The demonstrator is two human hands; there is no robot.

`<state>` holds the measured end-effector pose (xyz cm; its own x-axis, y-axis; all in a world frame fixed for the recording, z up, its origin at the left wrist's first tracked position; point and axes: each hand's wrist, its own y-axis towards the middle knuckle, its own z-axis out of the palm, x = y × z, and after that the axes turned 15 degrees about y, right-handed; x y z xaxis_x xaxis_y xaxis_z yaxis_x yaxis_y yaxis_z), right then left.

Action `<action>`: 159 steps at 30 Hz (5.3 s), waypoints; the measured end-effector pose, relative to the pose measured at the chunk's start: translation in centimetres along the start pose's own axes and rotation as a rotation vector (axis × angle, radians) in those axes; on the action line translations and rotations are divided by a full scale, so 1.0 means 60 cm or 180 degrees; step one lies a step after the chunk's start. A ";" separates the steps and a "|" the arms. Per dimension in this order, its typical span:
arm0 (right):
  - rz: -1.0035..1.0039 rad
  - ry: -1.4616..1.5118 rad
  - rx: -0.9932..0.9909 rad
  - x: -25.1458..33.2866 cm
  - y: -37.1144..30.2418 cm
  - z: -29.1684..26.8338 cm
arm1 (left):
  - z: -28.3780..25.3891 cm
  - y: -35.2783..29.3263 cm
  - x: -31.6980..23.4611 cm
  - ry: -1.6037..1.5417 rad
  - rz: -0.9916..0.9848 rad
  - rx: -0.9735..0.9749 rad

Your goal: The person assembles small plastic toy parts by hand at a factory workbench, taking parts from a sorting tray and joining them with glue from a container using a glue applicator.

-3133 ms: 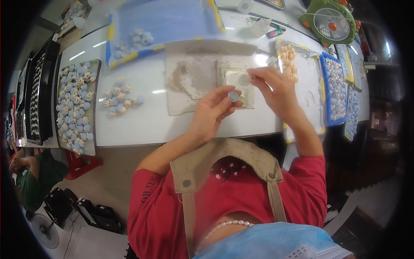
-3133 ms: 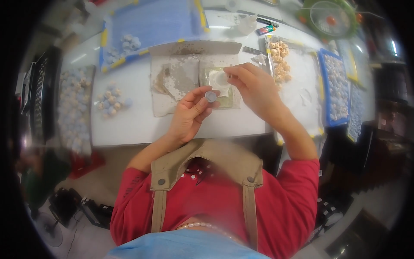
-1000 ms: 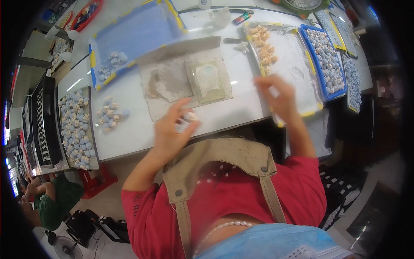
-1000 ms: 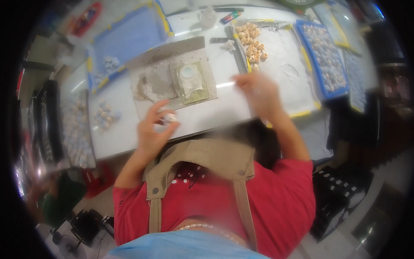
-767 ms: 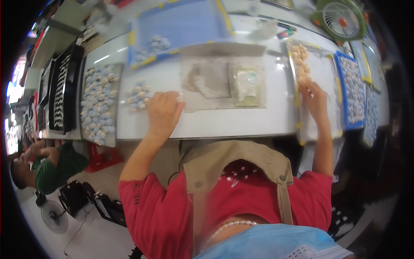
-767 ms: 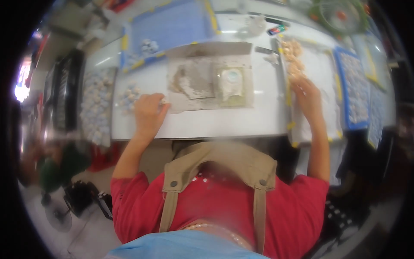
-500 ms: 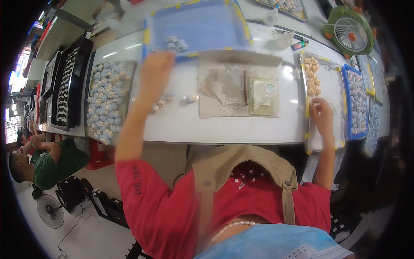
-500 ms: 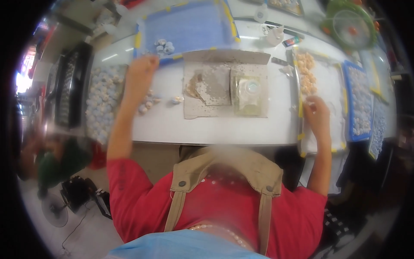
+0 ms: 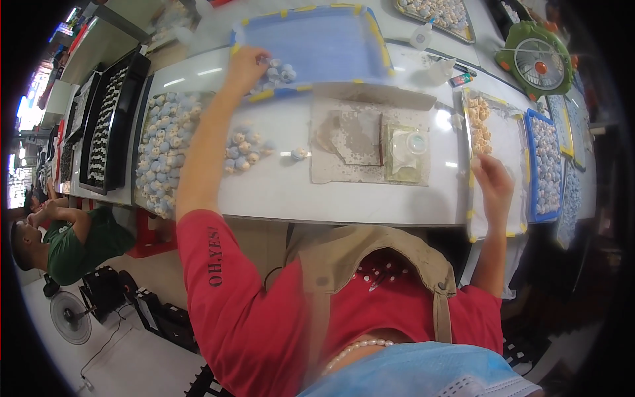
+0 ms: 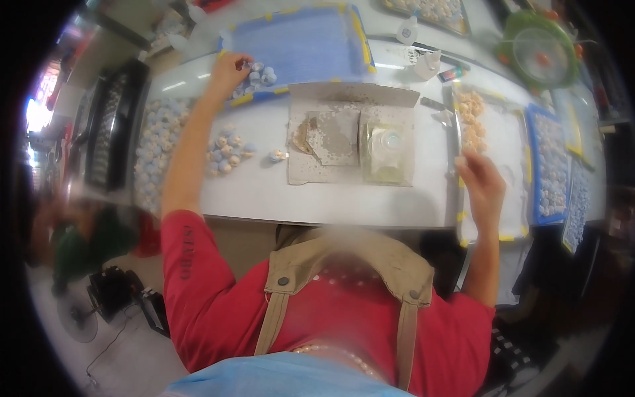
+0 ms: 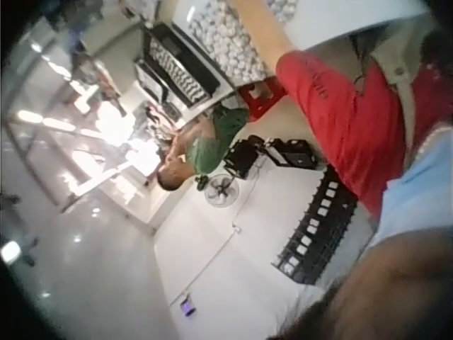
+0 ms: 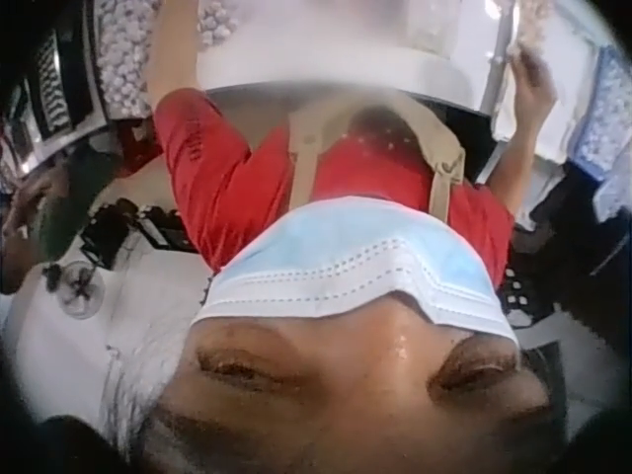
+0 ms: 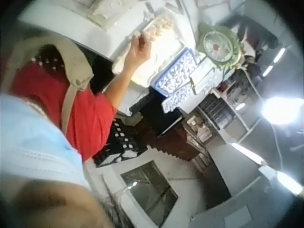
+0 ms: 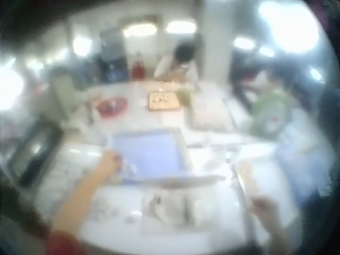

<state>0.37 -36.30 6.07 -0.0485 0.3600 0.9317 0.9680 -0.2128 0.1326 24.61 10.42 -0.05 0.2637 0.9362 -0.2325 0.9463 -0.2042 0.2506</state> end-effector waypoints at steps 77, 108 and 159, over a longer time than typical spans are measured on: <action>-0.1262 -0.0131 0.1360 0.096 -0.001 0.160 | -0.006 -0.297 -0.412 -0.5613 -0.1325 0.1118; -0.2326 -0.0212 0.1736 0.097 0.000 0.187 | -0.018 -0.312 -0.383 -0.5996 -0.1191 0.2146; 0.0319 -0.1646 -0.0079 -0.103 0.071 -0.072 | -0.065 -0.122 -0.145 0.0012 -0.0105 -0.0853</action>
<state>3.73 -43.33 2.36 0.1777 0.7366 0.6526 0.9553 -0.2884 0.0654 14.66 4.87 3.83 0.2323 0.9422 -0.2415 0.8709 -0.0910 0.4829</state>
